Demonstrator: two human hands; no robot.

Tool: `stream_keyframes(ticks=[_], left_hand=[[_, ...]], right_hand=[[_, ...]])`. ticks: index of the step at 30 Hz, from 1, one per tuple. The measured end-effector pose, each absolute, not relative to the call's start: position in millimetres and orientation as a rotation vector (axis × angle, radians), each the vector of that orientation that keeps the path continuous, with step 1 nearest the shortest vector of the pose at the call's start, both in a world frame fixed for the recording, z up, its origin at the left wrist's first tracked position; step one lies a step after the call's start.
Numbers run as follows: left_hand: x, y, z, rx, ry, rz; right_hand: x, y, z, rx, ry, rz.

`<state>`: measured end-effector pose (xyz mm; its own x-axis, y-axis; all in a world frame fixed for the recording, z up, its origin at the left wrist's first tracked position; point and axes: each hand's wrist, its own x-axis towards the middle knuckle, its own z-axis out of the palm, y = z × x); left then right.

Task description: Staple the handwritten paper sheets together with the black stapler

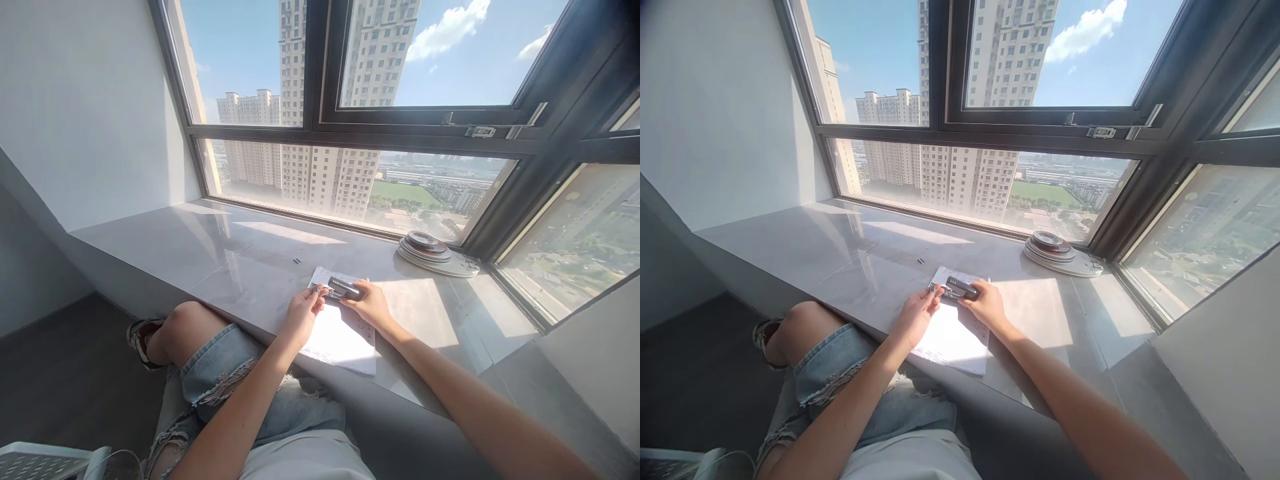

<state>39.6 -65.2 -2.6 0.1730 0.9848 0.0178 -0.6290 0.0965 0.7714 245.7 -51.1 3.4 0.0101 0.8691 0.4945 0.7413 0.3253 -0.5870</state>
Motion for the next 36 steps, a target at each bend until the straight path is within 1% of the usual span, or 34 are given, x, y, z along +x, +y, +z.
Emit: stream_keyframes(ticks=[5,11,14,17,30,36], left_hand=[[44.0,-70.7,-0.2,1.062,0.718,1.199],[45.2,-75.3,3.0,1.266,0.770,1.073],[45.2,-77.7,4.8,1.304,0.789,1.065],[45.4,-79.2,6.0,1.349,0.780,1.063],[44.1,-79.7,7.4,1.377,0.742,1.083],[44.9,-79.3,7.0,1.329,0.751,1.099]], right_hand=[[244.5,-49.6,4.9,-1.346,-1.821,0.219],[241.4,-63.5,22.6,-1.129,-1.847,0.015],[239.5,-70.8,29.0,-0.927,-2.014,-0.082],[237.7,-73.3,29.6,-0.792,-2.149,-0.100],[237.7,-72.2,29.5,-0.699,-2.215,0.004],[238.0,-71.3,27.0,-0.735,-2.159,-0.035]])
